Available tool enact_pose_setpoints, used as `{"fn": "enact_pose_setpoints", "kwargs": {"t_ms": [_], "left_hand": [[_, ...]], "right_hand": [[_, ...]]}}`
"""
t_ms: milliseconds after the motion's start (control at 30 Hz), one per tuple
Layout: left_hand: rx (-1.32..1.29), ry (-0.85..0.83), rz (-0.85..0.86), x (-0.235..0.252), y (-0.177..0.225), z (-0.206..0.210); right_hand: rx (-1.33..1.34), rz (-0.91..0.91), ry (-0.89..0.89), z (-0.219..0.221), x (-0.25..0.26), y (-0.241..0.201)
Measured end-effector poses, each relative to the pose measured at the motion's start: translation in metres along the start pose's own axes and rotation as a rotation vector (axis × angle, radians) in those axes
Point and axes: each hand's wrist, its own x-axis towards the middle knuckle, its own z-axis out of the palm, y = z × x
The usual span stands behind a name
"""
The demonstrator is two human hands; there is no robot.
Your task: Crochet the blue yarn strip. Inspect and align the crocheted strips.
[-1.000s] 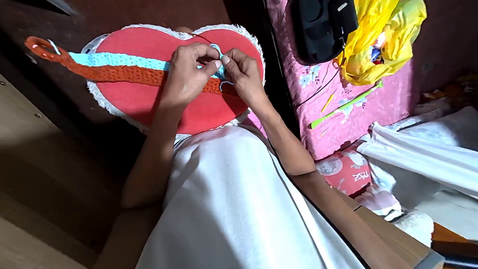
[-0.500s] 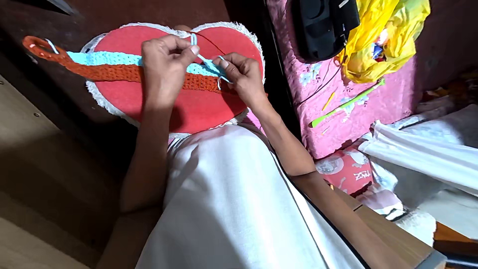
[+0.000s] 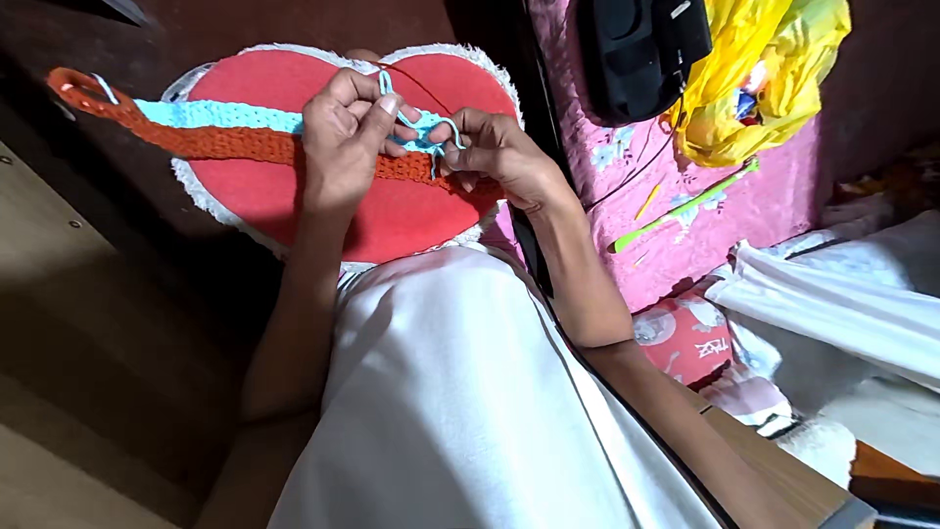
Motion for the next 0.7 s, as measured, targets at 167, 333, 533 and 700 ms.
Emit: {"fn": "enact_pose_setpoints", "kwargs": {"t_ms": [167,333,533,700], "left_hand": [[0.050,0.013,0.015,0.001,0.000,0.005],[0.143,0.061,0.009,0.001,-0.001,0.004],[0.398,0.033,0.022,-0.003,0.000,0.006],[0.554,-0.049,0.059,-0.014,0.017,0.005]], "right_hand": [[-0.054,0.019,0.101,0.008,0.008,-0.008],[0.161,0.026,0.063,0.009,0.010,-0.002],[0.385,0.023,0.196,0.030,0.016,0.005],[0.141,-0.017,0.301,0.042,0.023,0.004]]}}
